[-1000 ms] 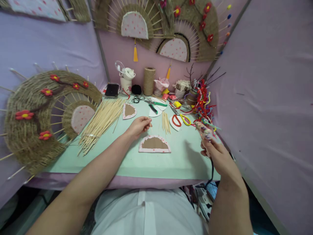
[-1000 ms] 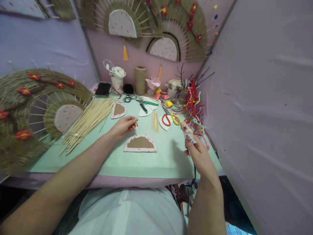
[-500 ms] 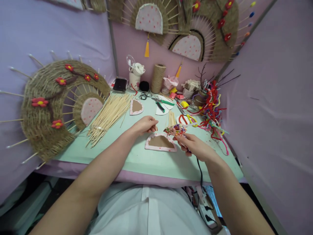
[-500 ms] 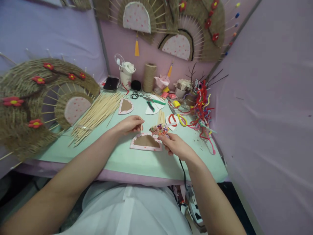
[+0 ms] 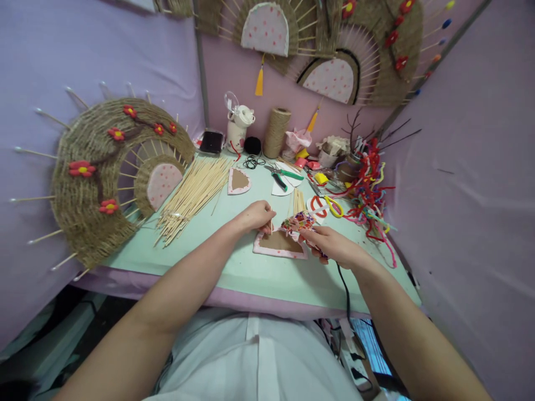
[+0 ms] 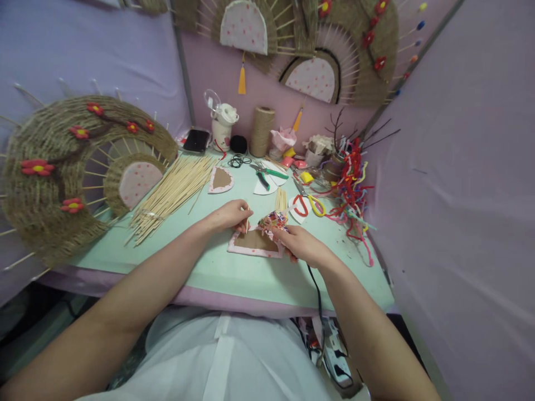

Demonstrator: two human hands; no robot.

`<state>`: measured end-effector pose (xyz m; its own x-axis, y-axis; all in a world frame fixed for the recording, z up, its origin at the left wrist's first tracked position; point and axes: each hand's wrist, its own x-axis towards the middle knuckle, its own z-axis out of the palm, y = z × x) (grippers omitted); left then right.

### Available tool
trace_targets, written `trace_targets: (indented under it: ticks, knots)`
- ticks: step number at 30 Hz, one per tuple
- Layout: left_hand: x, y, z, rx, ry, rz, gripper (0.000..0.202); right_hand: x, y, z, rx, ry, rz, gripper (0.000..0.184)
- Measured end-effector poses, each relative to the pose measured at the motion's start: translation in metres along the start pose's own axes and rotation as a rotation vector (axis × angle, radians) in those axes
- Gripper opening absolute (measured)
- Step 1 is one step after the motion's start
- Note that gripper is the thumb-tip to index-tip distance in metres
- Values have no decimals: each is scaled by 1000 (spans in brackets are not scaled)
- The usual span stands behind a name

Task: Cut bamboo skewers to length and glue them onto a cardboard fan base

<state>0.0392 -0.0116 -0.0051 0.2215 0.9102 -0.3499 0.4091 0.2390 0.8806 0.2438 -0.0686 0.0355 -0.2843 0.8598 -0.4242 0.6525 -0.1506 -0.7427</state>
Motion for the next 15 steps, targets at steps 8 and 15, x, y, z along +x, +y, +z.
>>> trace_targets:
  ticks: [8,15]
  knots:
    - [0,0,2,37,0,-1,6,3,-2,1,-14,4,-2,46]
    - [-3,1,2,65,10,7,4,5,-2,1,-29,-3,5,47]
